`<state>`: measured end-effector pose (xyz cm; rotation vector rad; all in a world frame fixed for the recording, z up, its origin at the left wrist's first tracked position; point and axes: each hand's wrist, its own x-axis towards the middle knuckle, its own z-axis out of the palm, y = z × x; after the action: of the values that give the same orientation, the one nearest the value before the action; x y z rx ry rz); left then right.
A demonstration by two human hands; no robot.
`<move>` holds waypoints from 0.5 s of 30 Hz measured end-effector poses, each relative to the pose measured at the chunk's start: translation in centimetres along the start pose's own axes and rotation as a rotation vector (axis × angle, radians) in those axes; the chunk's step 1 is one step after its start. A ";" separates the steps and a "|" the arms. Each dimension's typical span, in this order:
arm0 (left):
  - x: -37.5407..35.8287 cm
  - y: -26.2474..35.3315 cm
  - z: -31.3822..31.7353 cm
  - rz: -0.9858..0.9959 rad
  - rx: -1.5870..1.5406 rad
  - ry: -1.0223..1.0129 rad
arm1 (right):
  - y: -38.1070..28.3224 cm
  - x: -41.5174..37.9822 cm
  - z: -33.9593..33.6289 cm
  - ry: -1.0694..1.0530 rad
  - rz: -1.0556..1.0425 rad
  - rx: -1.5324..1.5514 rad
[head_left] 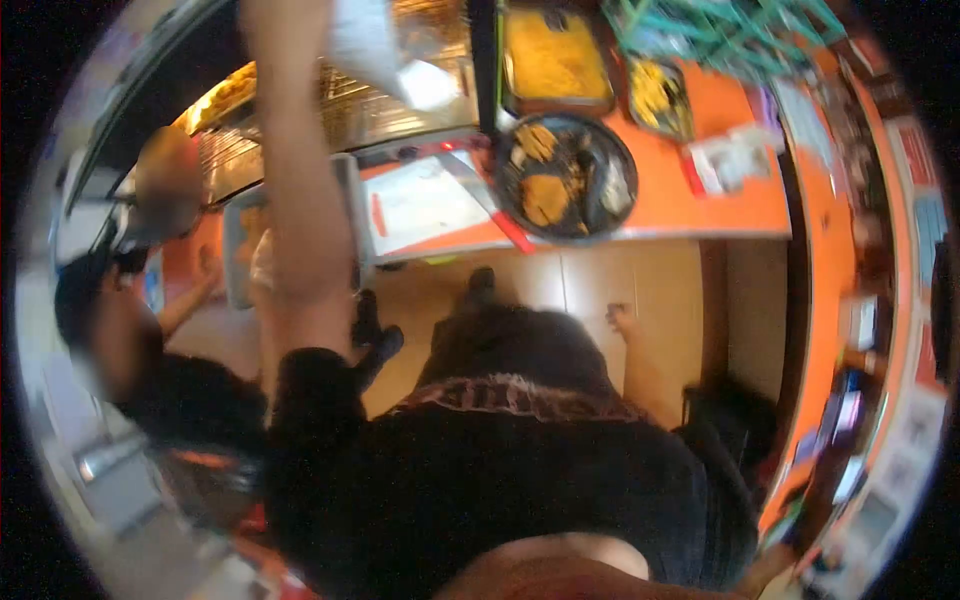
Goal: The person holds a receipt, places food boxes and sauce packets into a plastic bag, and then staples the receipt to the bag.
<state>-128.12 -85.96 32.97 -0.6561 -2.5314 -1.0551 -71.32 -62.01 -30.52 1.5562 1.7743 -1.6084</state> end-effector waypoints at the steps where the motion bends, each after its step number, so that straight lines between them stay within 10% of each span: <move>1: 0.4 -2.6 2.7 0.327 0.317 0.418 | 0.7 -1.2 -0.6 -0.001 0.079 0.006; 4: 1.6 -5.2 1.8 0.455 0.841 0.543 | 1.8 -5.5 -0.5 0.082 0.262 0.124; 15: 3.4 -7.7 1.6 0.529 0.878 0.471 | 7.9 -1.1 1.0 -0.020 0.001 -0.023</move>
<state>-135.18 -88.62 29.00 -0.6405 -1.9393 0.1094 -64.88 -65.03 -34.18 1.5248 1.7751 -1.5927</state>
